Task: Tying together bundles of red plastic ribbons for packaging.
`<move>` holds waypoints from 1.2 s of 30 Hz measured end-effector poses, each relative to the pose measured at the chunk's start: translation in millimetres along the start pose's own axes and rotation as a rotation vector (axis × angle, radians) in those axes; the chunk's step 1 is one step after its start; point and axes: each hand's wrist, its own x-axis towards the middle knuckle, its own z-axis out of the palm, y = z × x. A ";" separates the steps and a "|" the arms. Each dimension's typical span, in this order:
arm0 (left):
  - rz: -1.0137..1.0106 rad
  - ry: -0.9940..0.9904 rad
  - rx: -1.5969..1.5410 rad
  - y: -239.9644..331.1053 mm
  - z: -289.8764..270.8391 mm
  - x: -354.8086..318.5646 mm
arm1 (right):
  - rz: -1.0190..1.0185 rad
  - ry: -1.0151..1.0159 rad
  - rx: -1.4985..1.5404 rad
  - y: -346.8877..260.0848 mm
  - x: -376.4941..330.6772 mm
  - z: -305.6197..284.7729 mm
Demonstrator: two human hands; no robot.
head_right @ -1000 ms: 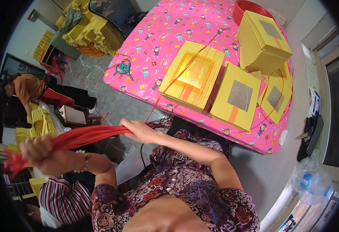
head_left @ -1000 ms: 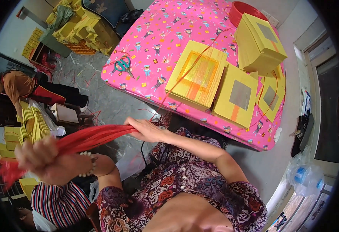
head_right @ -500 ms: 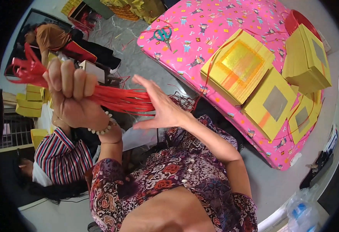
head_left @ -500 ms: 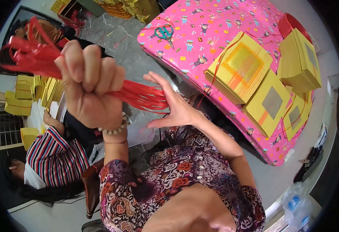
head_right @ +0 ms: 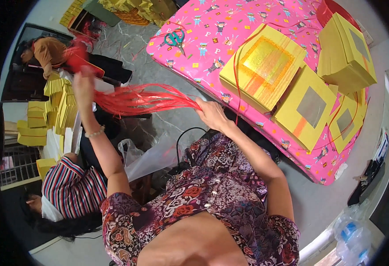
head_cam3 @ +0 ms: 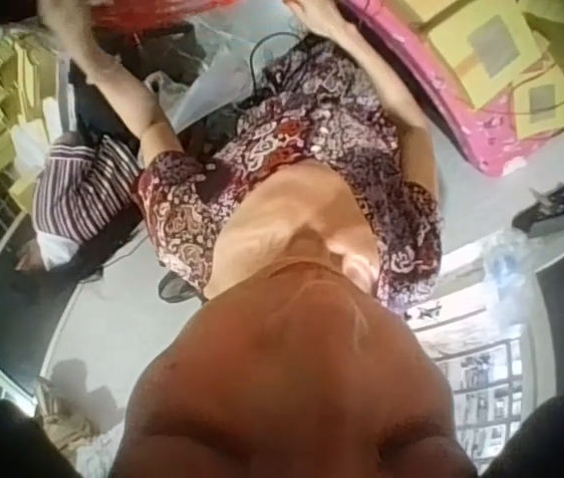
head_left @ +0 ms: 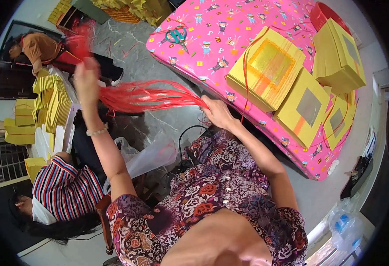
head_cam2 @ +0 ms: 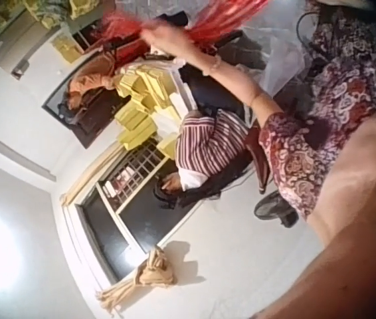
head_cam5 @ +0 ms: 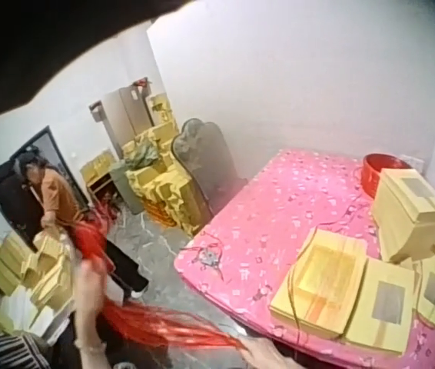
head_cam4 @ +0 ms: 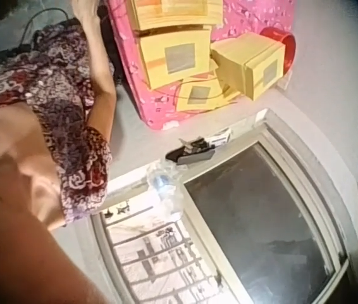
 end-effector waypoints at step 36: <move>0.097 -0.177 -0.152 110.9 76.2 -88.9 | -0.102 -0.125 -0.560 -96.9 37.7 -26.6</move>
